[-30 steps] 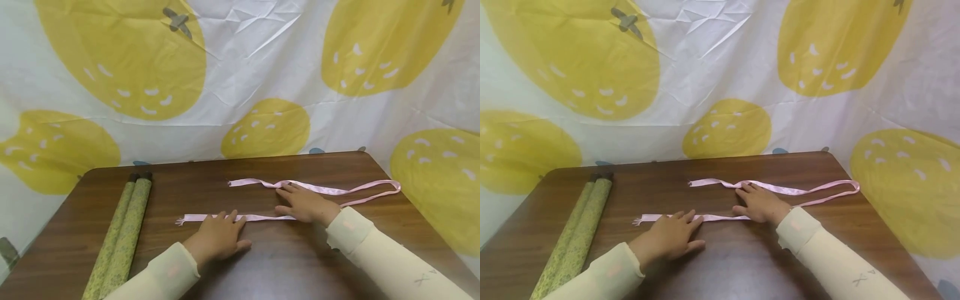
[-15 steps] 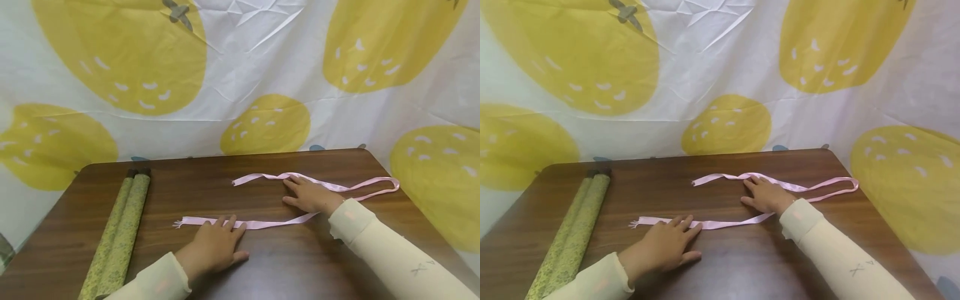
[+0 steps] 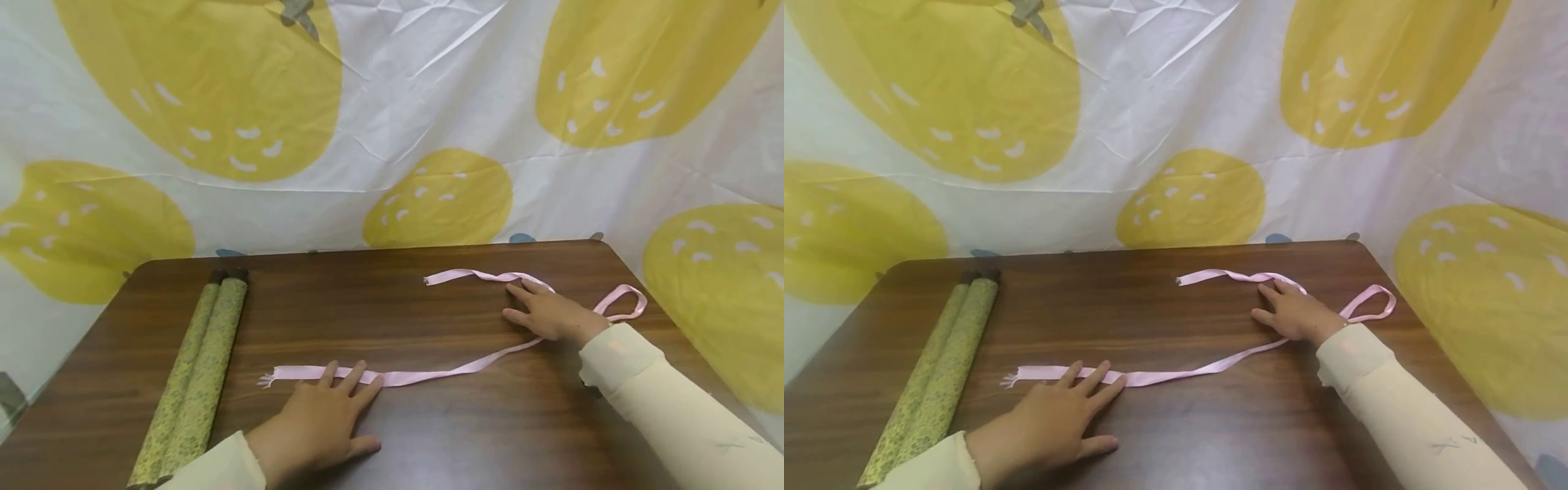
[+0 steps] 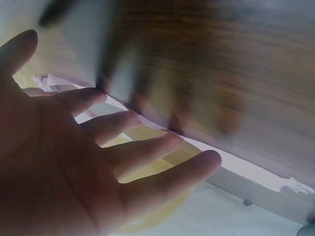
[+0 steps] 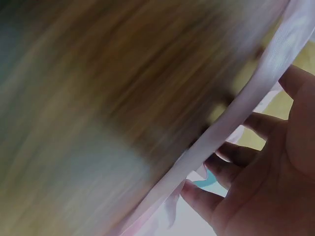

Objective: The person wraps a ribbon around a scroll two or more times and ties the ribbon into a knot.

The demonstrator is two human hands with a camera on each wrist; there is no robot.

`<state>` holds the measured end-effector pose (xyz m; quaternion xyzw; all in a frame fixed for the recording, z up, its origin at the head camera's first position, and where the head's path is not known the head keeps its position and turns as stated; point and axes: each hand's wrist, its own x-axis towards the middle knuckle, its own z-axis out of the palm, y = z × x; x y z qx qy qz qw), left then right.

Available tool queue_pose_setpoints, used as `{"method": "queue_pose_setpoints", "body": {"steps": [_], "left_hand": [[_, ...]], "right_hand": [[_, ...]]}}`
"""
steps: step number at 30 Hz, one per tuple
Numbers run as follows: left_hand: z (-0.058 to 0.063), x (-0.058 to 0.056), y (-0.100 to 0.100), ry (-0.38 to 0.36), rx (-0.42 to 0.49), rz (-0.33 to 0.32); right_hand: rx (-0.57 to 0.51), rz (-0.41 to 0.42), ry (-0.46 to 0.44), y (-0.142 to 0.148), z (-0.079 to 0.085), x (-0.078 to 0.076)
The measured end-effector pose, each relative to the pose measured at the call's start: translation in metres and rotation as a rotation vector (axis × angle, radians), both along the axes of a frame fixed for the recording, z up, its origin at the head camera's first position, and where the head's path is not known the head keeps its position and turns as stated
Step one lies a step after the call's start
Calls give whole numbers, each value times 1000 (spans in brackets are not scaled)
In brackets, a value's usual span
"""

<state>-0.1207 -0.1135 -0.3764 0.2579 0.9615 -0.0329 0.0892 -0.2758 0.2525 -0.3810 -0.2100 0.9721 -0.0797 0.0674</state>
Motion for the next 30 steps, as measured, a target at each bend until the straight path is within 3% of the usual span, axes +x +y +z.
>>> {"method": "queue_pose_setpoints", "body": {"steps": [16, 24, 30], "left_hand": [[1, 8, -37, -166, 60, 97], [3, 7, -40, -177, 30, 83], [12, 2, -41, -190, 62, 85]], "right_hand": [[28, -90, 0, 55, -2, 16], [88, -83, -90, 57, -1, 18], [91, -90, -106, 59, 0, 17]]}}
